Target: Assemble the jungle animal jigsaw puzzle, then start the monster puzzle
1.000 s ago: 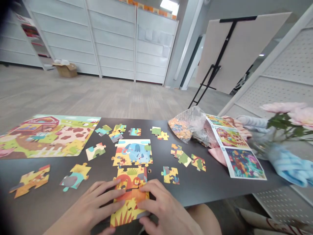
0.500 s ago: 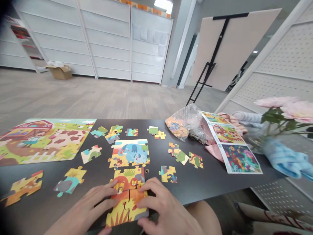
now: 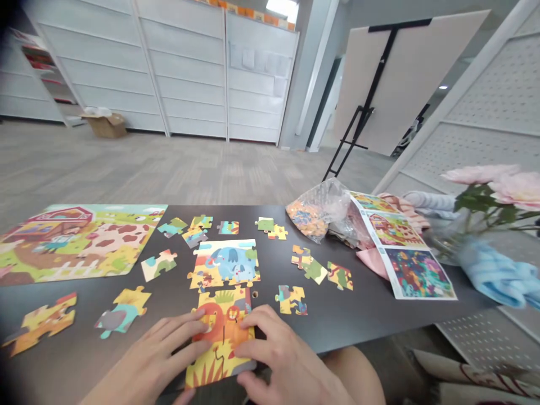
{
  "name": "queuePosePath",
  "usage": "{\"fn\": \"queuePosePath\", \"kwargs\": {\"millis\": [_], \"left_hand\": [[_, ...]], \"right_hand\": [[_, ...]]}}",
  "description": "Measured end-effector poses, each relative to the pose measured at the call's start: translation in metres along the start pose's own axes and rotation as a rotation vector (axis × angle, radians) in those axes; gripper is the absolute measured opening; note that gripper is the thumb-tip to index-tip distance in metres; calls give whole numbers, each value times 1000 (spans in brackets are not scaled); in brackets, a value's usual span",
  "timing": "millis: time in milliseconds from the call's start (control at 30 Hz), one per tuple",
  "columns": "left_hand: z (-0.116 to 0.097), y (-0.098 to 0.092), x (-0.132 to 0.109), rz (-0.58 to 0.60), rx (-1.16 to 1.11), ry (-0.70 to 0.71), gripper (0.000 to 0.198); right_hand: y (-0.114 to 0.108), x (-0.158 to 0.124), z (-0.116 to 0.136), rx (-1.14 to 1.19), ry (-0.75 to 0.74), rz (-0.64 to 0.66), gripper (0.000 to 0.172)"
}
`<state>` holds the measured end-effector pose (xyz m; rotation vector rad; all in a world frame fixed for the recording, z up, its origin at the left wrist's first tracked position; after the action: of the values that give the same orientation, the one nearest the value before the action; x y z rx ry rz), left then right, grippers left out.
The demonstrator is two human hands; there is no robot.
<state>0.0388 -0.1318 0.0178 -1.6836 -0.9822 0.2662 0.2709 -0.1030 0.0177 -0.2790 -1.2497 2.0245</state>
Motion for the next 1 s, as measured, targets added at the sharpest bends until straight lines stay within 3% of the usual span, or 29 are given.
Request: {"fn": "queuePosePath", "kwargs": {"millis": [300,433,600,700,800,900,1000], "left_hand": [[0,-1,8,62,-74,-63,36],[-2,9,4,101,-51,-81,48],[-1,18,0,66,-17,-142,53],[3,18,-2,91,-23,-101,53],[13,22,-9,51,-20,-22,47],[30,38,-19,-51,-24,58,37],[48,60,-25,-84,-20,96,43]], "right_hand": [[1,1,2,-53,-35,47,36],[1,2,1,-42,-22,98,39],[-1,1,-2,-10,-14,90,40],[-4,-4,-5,30,-4,-8,44],[-7,-13,-9,55,30,-219,36],[-8,-19,-11,22,62,-388,20],[-7,-22,-18,-105,118,-440,17]]}}
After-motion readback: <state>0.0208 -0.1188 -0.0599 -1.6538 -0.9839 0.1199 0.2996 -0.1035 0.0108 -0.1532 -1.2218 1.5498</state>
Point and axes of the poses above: each hand's wrist, its own x-axis towards the middle knuckle, its own y-axis out of the palm, z = x × y, the point moved 3 cm from there along x, towards the middle knuckle, and after that the axes turned 10 degrees about -x, right-handed, at the moved point
